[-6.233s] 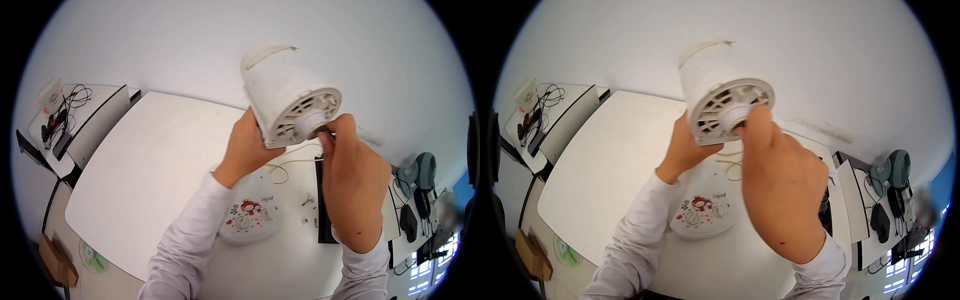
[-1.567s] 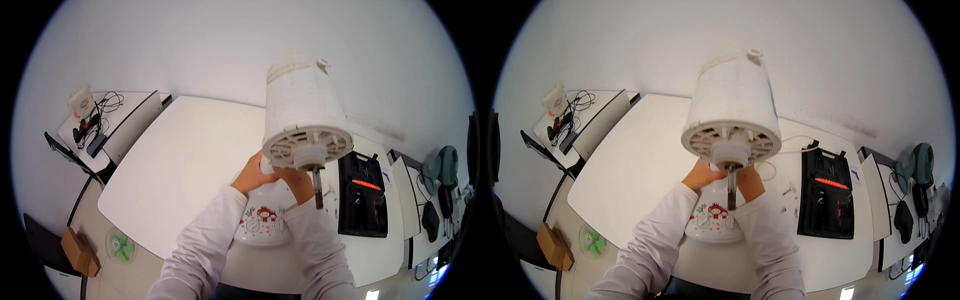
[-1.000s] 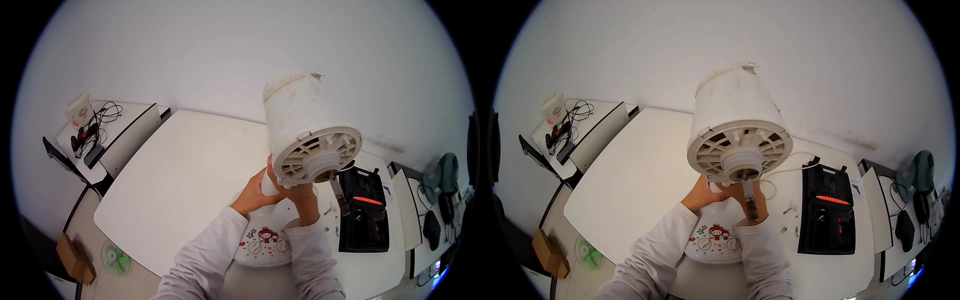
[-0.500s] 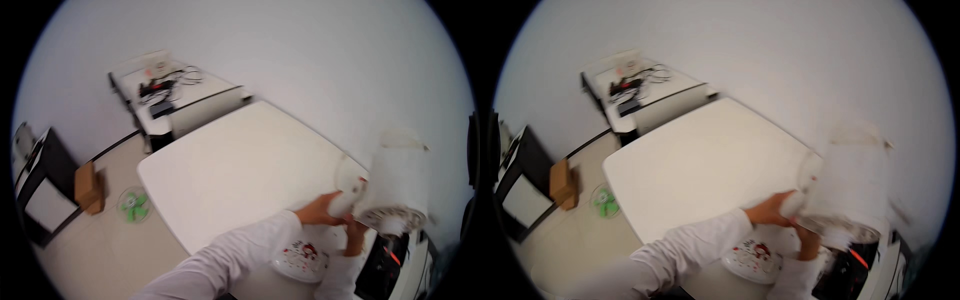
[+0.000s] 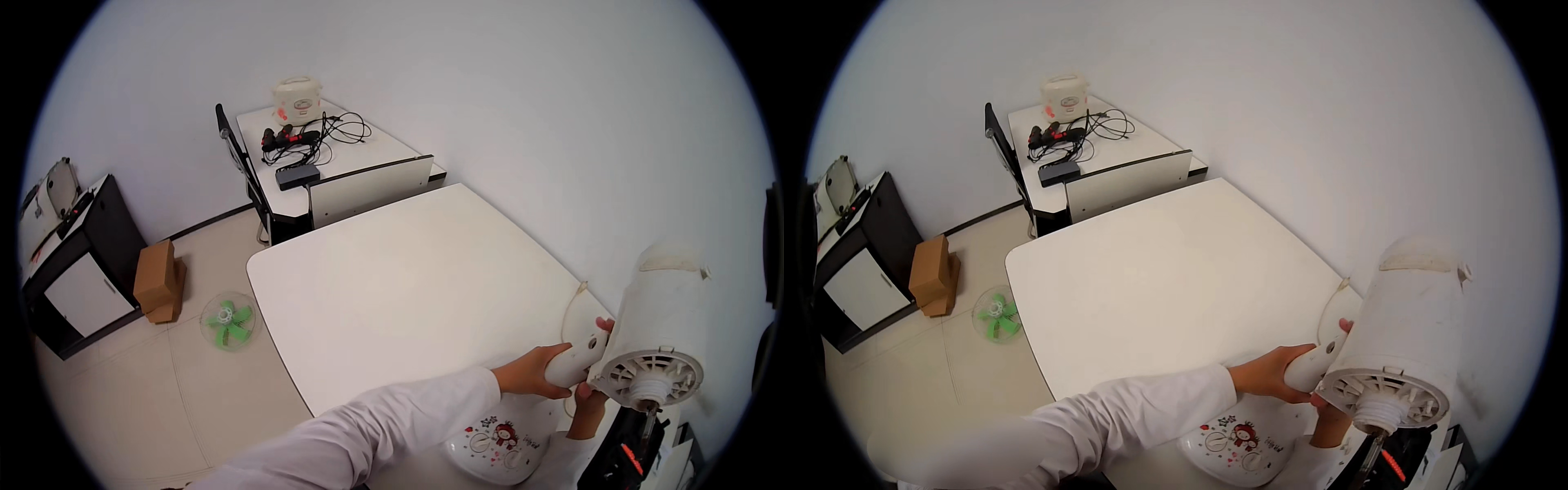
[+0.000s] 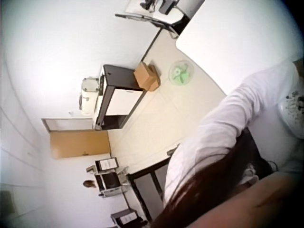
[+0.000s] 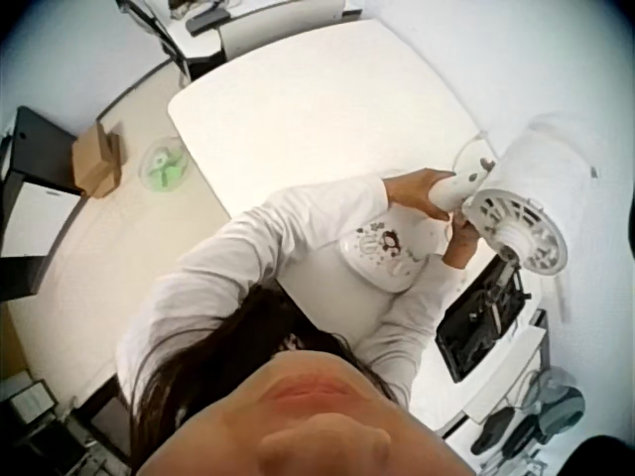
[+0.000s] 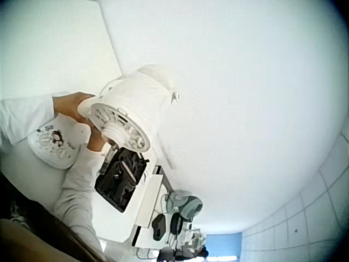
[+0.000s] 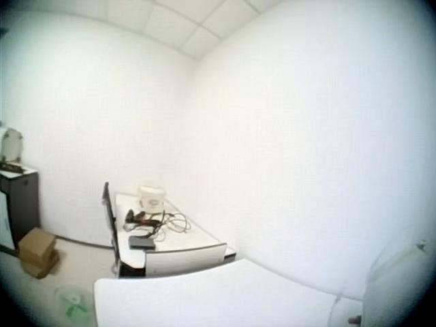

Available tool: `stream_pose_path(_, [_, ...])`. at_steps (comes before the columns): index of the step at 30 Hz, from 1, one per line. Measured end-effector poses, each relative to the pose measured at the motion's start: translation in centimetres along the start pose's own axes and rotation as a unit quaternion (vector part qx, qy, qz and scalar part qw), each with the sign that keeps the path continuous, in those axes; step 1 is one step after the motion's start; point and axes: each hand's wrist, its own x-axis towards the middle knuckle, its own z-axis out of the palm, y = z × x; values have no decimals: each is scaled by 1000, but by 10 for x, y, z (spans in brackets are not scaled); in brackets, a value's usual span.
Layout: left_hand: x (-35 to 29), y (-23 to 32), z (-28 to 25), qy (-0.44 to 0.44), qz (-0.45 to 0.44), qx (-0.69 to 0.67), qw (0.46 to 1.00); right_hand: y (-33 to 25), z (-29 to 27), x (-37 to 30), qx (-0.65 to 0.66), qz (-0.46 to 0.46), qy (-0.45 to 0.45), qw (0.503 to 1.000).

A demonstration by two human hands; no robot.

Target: The person assembles a white pedestal fan on a white desk. They attach the motor housing to the neck, insert and tighten screws with a cordless screwdriver, and connect the power cord to the base. The fan remains disassembled with blades not attached by the end of the clip.

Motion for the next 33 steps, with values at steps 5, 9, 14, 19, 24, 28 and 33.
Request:
stream_pose_path(5, [0,0,2,-11,16,8,1000,-10,5,-4,18,-36,-34,999])
stream_pose_path(9, [-2,1,2,0,19,-1,1000,-11,11,-6,-62,-16,-16,998])
stream_pose_path(14, [-2,1,1,-10,-1,-12,1000,-28,22,-4,-154,20,32,987])
stream_pose_path(19, [-2,2,2,-7,8,-7,1000,-36,26,-3,-76,13,27,997])
stream_pose_path(24, [0,-2,3,1,13,4,1000,-38,31,2,19,2,25,1000])
stream_pose_path(28, [-3,2,-1,-2,-8,-15,1000,-40,31,5,22,-9,3,1000])
stream_pose_path(33, [-3,2,1,9,-3,-25,1000,-45,25,6,3,2,-25,1000])
